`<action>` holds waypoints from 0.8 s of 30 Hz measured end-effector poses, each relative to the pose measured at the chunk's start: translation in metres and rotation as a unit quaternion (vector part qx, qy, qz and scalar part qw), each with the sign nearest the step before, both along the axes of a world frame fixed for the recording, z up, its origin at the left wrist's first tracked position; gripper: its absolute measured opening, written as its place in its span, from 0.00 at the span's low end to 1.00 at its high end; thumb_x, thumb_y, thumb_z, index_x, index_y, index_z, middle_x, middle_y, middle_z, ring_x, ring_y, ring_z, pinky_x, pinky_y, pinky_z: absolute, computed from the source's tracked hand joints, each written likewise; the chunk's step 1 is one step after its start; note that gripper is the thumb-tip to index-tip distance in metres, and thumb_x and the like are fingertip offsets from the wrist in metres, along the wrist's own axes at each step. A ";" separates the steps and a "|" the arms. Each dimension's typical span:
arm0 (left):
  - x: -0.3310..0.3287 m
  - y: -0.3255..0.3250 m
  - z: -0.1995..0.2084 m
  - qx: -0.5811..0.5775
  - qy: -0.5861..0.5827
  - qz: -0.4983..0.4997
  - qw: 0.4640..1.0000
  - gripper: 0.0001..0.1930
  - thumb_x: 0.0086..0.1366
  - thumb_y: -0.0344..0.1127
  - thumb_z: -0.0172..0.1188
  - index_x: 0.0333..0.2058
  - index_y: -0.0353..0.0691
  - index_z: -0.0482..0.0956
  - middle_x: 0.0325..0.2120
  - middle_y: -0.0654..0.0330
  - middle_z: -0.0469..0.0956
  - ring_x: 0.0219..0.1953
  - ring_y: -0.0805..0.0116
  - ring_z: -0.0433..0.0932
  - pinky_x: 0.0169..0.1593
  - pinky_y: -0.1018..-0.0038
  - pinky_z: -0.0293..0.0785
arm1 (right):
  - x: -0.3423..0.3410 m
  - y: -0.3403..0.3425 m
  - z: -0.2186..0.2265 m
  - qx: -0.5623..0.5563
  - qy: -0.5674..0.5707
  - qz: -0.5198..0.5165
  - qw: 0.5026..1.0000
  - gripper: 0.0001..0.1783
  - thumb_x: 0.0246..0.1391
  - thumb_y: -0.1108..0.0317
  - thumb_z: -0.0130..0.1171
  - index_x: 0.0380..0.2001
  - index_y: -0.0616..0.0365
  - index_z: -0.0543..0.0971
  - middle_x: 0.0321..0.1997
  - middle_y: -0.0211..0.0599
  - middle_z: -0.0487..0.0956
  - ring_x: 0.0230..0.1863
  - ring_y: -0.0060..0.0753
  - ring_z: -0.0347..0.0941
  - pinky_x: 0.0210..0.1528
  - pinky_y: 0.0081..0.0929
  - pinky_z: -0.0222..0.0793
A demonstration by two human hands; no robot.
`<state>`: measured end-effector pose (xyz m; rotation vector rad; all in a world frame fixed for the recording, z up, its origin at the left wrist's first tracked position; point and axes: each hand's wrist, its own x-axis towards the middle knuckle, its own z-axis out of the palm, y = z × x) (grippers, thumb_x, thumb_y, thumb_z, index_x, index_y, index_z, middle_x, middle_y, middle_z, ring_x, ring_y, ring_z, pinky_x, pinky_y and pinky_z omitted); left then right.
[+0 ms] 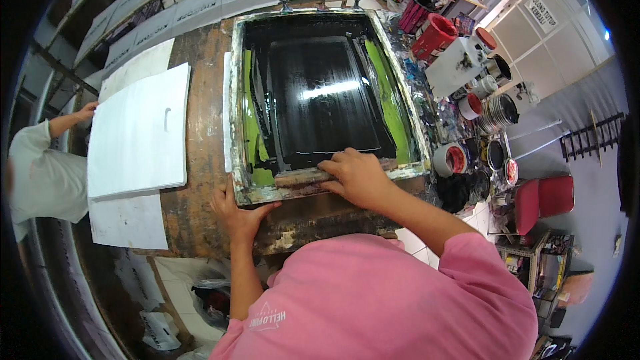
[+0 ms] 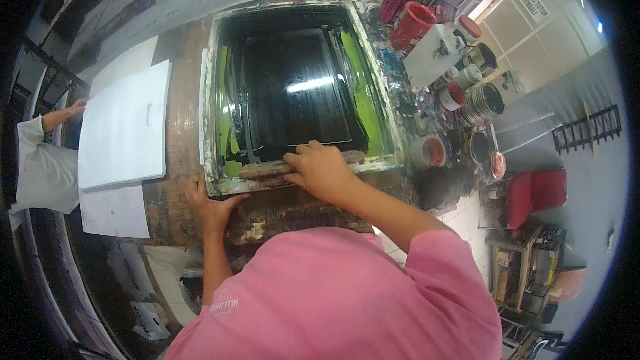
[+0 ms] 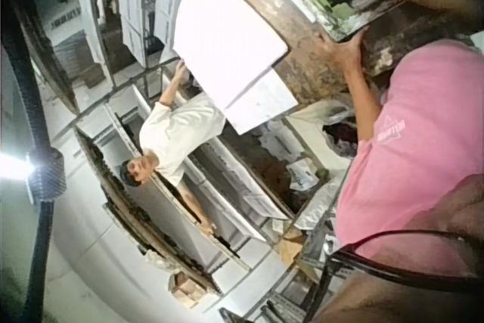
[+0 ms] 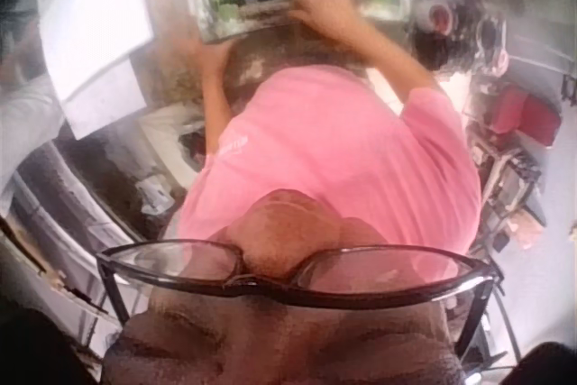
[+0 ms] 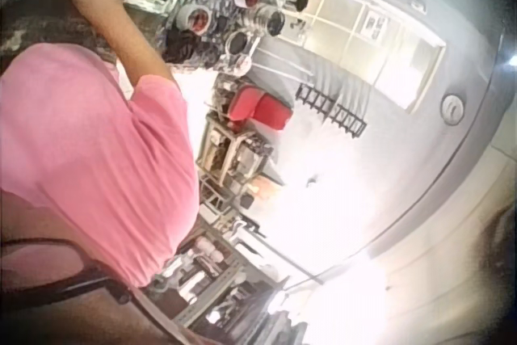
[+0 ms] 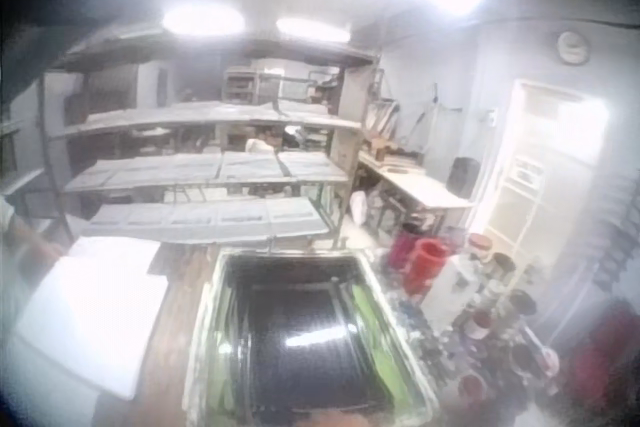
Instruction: The person performs manual screen printing on white plastic bags using a squeegee and black ink, then sets the bags on a shelf.
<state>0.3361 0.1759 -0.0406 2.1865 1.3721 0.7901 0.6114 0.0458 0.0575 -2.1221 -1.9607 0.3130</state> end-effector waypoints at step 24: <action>-0.005 -0.001 0.006 0.023 0.026 -0.021 0.999 0.61 0.23 0.66 0.88 0.55 0.30 0.81 0.48 0.50 0.75 0.54 0.49 0.73 0.58 0.54 0.72 | 0.200 0.295 -0.076 0.192 -0.186 0.004 0.964 0.22 0.64 0.42 0.63 0.46 0.47 0.83 0.41 0.36 0.82 0.48 0.46 0.81 0.42 0.46 0.81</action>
